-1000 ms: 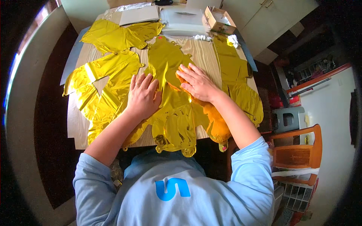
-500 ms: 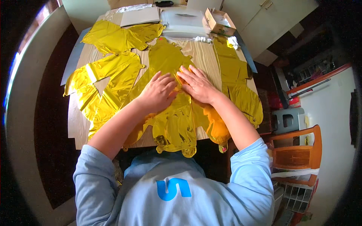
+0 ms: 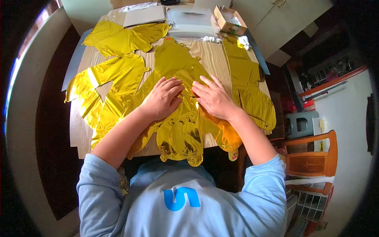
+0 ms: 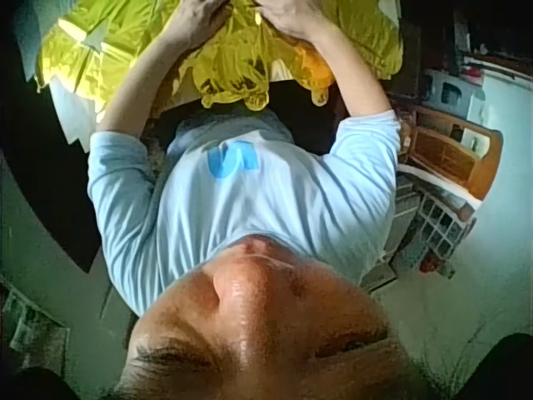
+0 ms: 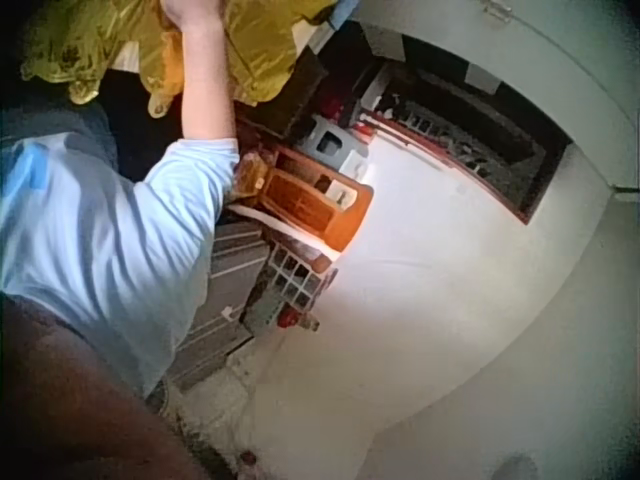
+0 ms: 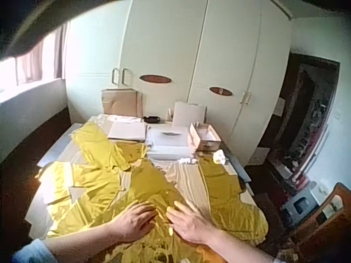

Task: Folding gold metallic foil sheets and placing them into clear plastic sleeves with cardboard inserts.

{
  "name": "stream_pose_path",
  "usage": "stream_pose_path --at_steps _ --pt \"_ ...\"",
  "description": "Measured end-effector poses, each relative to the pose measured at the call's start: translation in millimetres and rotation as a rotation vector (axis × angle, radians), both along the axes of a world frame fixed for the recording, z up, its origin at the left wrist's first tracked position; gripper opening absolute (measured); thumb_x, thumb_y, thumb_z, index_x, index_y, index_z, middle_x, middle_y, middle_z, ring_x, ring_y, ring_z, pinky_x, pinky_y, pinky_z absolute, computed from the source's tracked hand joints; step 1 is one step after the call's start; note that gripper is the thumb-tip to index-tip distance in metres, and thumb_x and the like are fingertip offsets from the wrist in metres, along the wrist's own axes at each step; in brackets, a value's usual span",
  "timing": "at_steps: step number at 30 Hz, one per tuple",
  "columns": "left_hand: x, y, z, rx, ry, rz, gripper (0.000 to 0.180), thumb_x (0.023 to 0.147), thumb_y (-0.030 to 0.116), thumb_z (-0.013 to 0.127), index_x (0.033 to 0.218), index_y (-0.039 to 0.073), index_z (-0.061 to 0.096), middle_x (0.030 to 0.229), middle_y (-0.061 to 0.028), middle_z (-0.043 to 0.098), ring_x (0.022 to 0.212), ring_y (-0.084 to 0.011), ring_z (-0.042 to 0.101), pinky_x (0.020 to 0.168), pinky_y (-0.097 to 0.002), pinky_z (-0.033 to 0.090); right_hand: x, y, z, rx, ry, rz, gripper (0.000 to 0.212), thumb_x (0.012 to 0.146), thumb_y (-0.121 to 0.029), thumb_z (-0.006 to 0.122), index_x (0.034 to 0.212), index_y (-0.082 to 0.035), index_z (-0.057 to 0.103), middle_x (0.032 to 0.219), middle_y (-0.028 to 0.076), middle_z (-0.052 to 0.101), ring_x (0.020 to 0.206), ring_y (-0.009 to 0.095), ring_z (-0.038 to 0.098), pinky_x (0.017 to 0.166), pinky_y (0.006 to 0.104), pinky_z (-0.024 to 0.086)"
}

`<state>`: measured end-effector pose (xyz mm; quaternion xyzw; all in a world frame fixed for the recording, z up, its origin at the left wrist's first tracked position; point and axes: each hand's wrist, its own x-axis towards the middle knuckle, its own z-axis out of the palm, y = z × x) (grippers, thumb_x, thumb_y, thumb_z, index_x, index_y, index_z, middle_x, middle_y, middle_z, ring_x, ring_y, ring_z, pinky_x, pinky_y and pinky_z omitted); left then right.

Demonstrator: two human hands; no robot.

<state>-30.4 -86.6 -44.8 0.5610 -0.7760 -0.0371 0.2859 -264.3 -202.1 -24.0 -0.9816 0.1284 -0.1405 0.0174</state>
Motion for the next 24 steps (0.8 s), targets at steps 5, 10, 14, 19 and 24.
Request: stream_pose_path --at_steps 5,10,14,19,24 --pt "7.2 -5.6 13.9 0.008 -0.005 -0.087 0.034 0.092 0.019 0.065 0.122 0.004 0.063 0.126 -0.0171 0.063 0.123 -0.0356 0.056 0.107 -0.0487 0.042 -3.4 2.4 0.2 0.007 -0.006 0.008 0.038 0.095 -0.02 0.063 0.13 -0.005 0.064 0.14 0.01 0.06 0.136 0.032 0.049 0.119 0.0536 0.027" --pt "-9.1 -31.2 41.1 0.001 -0.062 -0.132 0.029 0.091 0.014 0.064 0.117 0.002 0.065 0.12 -0.016 0.065 0.116 -0.0352 0.059 0.101 -0.0456 0.046 -7.9 -3.7 -5.1 -0.022 0.006 0.022 0.036 0.094 -0.019 0.064 0.127 -0.005 0.066 0.137 0.01 0.061 0.133 0.032 0.052 0.119 0.0537 0.029" --pt "-9.5 -59.0 10.1 -0.052 -0.114 -0.189 0.029 0.09 0.014 0.062 0.117 0.003 0.066 0.126 -0.0149 0.065 0.12 -0.0342 0.058 0.103 -0.0462 0.044 -1.2 -1.7 2.0 -0.041 0.039 0.032 0.038 0.094 -0.02 0.063 0.129 -0.005 0.064 0.136 0.01 0.061 0.131 0.031 0.053 0.118 0.0536 0.029" --pt "3.9 -91.6 -3.8 -0.065 -0.185 -0.15 0.031 0.093 0.017 0.059 0.119 0.003 0.066 0.132 -0.0127 0.063 0.126 -0.0345 0.056 0.109 -0.0468 0.041 -2.2 -0.4 -0.6 0.008 0.001 0.021 0.038 0.094 -0.022 0.063 0.129 -0.006 0.063 0.134 0.01 0.062 0.127 0.031 0.055 0.118 0.0544 0.029" --pt "16.3 -103.3 -0.8 -0.034 -0.24 -0.109 0.036 0.095 0.023 0.059 0.128 0.007 0.063 0.141 -0.0149 0.057 0.134 -0.0355 0.05 0.114 -0.052 0.035 -5.2 -2.1 -11.4 0.021 -0.129 0.029 0.032 0.094 -0.024 0.063 0.121 -0.007 0.065 0.129 0.01 0.065 0.123 0.031 0.056 0.117 0.0561 0.03"
